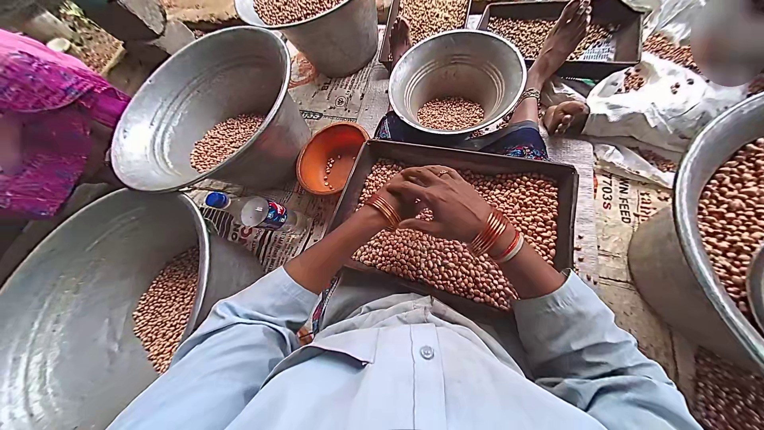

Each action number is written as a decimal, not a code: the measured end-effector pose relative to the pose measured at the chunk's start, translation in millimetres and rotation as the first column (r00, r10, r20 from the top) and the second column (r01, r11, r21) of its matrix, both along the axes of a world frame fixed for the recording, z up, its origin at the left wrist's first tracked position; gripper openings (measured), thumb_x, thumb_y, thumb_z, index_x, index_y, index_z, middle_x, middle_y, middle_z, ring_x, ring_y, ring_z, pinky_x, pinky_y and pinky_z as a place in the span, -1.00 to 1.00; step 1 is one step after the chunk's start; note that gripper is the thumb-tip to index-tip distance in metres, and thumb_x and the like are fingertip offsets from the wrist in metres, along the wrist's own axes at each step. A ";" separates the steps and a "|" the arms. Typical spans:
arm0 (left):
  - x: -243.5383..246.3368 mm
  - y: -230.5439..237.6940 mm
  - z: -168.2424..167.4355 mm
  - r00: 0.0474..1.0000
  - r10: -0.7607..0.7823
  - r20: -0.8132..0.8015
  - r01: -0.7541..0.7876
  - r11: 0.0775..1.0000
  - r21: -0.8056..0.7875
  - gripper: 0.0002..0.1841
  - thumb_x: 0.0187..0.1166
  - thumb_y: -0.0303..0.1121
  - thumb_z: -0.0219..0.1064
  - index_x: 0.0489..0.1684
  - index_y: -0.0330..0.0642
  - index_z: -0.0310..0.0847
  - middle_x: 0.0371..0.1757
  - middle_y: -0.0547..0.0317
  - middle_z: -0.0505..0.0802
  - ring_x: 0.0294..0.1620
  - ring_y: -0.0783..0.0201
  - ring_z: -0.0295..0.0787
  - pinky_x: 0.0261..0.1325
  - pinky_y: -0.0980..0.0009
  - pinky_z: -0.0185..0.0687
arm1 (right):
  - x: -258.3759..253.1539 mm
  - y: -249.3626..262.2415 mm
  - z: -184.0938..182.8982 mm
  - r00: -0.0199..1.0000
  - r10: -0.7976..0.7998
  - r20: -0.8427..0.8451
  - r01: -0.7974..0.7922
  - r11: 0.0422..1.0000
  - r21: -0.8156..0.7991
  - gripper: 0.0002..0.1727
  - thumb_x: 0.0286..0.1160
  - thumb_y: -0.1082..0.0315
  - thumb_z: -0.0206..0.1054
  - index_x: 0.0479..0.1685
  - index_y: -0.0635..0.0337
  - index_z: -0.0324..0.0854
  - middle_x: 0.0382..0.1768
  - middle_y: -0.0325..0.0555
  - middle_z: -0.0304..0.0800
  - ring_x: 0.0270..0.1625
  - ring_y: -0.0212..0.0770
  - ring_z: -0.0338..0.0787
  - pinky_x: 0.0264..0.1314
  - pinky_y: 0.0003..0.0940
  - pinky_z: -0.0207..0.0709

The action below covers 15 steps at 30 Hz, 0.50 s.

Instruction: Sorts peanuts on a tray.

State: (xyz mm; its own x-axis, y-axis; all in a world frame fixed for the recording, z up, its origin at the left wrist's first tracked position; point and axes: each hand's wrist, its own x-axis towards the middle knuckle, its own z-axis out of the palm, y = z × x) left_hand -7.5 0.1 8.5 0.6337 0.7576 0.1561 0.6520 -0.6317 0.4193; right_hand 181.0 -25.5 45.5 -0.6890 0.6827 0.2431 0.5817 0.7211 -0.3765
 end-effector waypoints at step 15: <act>-62.8 47.2 0.3 0.718 0.380 -0.583 -0.454 0.891 0.021 -0.80 0.50 -0.29 0.49 0.01 0.03 0.89 0.15 -0.03 0.85 0.39 -0.23 0.64 0.15 -0.24 0.65 | 10.3 -6.1 -9.4 0.634 -0.293 0.716 0.635 0.726 -0.265 -0.60 0.57 0.48 0.29 0.37 0.43 0.55 0.18 0.42 0.72 0.19 0.38 0.80 0.07 0.26 0.67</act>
State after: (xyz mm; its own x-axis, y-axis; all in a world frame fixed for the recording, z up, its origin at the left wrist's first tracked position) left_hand -70.2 47.3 8.8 0.1930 0.9547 -0.2263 0.9763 -0.2099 -0.0530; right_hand 191.3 -31.6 36.0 -0.1105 0.8484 -0.5177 0.9928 0.1185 -0.0176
